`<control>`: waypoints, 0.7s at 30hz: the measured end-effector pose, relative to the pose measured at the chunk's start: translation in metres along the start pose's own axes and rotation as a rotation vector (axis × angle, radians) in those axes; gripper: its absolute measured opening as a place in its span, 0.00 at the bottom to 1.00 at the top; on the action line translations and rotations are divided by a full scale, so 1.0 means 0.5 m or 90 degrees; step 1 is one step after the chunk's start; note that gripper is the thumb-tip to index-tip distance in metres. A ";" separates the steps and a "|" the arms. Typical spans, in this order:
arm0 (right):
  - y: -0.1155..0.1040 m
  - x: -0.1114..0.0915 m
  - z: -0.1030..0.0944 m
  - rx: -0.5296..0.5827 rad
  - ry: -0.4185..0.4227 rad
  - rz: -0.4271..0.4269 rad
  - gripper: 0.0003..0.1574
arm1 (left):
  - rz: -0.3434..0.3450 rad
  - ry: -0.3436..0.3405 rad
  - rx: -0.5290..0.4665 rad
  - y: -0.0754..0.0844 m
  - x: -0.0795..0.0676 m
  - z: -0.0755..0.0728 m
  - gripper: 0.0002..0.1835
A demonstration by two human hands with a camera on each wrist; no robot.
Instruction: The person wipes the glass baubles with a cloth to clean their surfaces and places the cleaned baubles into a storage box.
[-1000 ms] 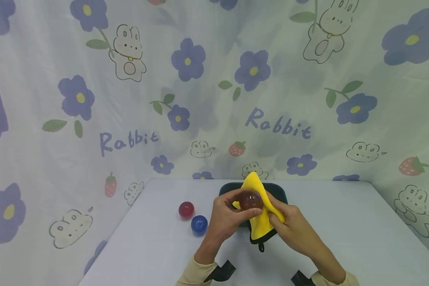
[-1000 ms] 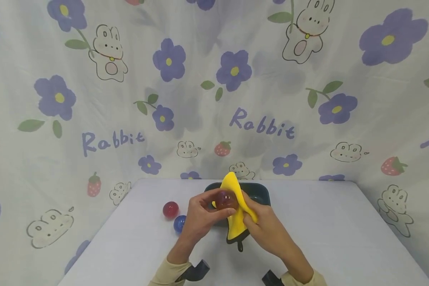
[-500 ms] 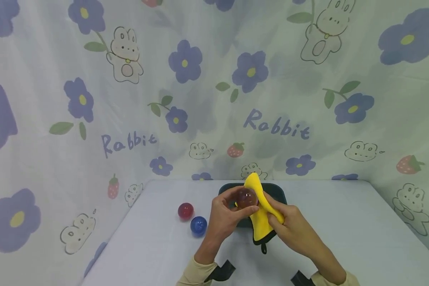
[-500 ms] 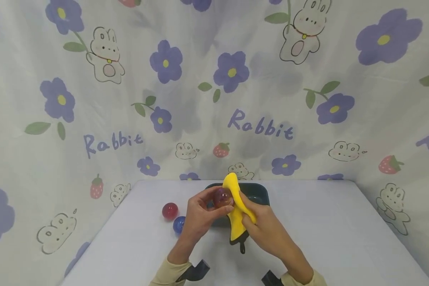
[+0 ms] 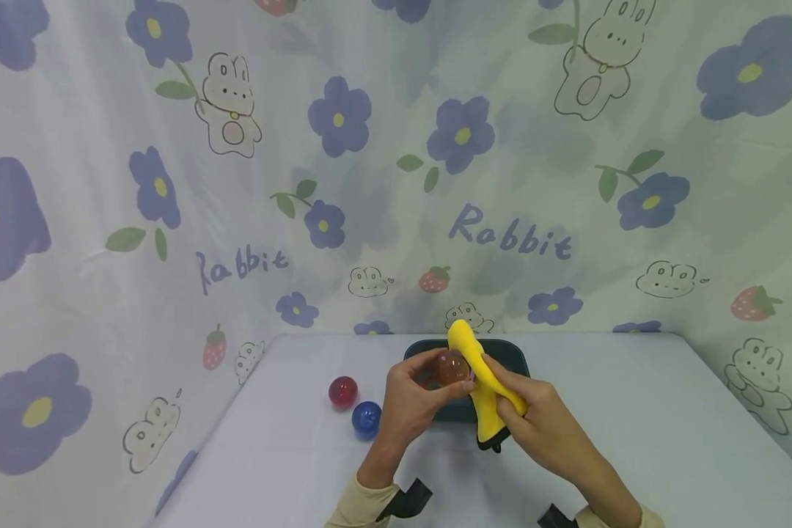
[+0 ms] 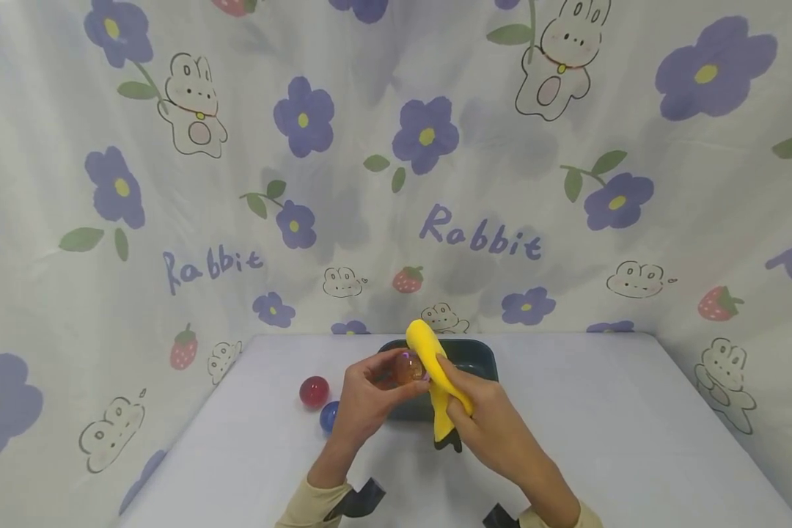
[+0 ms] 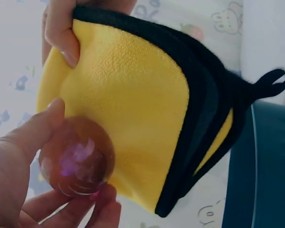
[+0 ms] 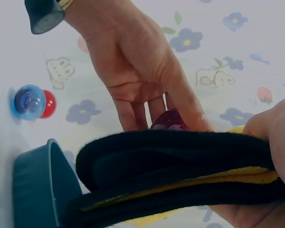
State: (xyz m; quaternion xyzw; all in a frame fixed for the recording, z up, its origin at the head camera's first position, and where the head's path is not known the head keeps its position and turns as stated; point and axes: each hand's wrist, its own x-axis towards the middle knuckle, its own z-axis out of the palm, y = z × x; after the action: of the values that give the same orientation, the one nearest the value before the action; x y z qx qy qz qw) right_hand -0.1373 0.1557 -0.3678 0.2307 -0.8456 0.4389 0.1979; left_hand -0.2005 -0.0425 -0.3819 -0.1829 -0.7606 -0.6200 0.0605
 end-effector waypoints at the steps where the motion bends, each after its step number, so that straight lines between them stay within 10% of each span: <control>1: 0.000 0.000 0.000 -0.005 0.005 -0.006 0.34 | -0.003 -0.002 0.010 0.000 -0.001 0.000 0.27; 21: 0.029 -0.003 0.006 -0.068 0.010 -0.103 0.40 | 0.058 -0.075 0.087 0.012 -0.023 0.016 0.27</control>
State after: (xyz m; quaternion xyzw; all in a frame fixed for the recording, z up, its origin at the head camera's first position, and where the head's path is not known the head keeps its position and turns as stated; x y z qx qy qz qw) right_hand -0.1447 0.1611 -0.3797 0.2839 -0.8449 0.3775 0.2512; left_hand -0.1865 -0.0360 -0.3818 -0.2486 -0.7945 -0.5512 0.0563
